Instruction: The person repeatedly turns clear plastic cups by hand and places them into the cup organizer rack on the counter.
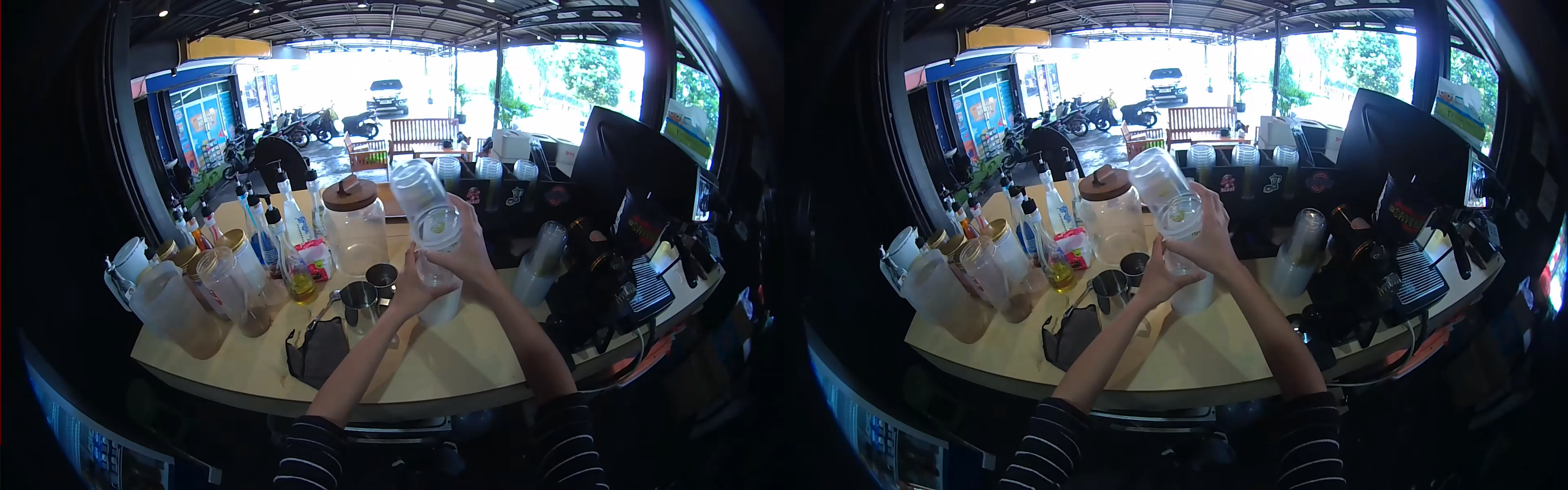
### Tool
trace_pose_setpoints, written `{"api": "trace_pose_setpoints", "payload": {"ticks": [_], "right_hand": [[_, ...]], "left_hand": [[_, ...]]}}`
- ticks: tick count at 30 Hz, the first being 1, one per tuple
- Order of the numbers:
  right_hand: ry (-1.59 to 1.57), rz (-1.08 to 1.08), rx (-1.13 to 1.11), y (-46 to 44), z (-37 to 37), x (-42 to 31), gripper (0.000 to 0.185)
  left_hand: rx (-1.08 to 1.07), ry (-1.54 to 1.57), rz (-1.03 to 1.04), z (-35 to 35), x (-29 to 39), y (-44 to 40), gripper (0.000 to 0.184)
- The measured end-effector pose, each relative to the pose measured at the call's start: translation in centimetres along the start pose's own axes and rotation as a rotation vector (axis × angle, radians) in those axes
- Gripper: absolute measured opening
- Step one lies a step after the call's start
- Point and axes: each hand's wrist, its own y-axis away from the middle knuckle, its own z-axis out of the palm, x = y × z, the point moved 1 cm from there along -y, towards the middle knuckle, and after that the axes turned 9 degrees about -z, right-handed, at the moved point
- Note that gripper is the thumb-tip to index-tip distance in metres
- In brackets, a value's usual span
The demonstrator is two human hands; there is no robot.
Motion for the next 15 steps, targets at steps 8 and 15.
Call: {"api": "trace_pose_setpoints", "payload": {"ticks": [8, 15], "right_hand": [[0.237, -0.286, -0.268, -2.3, -2.0, -6.3, 0.091], [-0.045, -0.314, -0.321, -0.2, -0.4, -8.9, 0.091]], "left_hand": [[0.185, 0.705, 0.292, -10.7, 4.8, 2.4, 0.097], [0.152, 0.523, 0.003, -14.9, 4.8, 6.6, 0.054]]}}
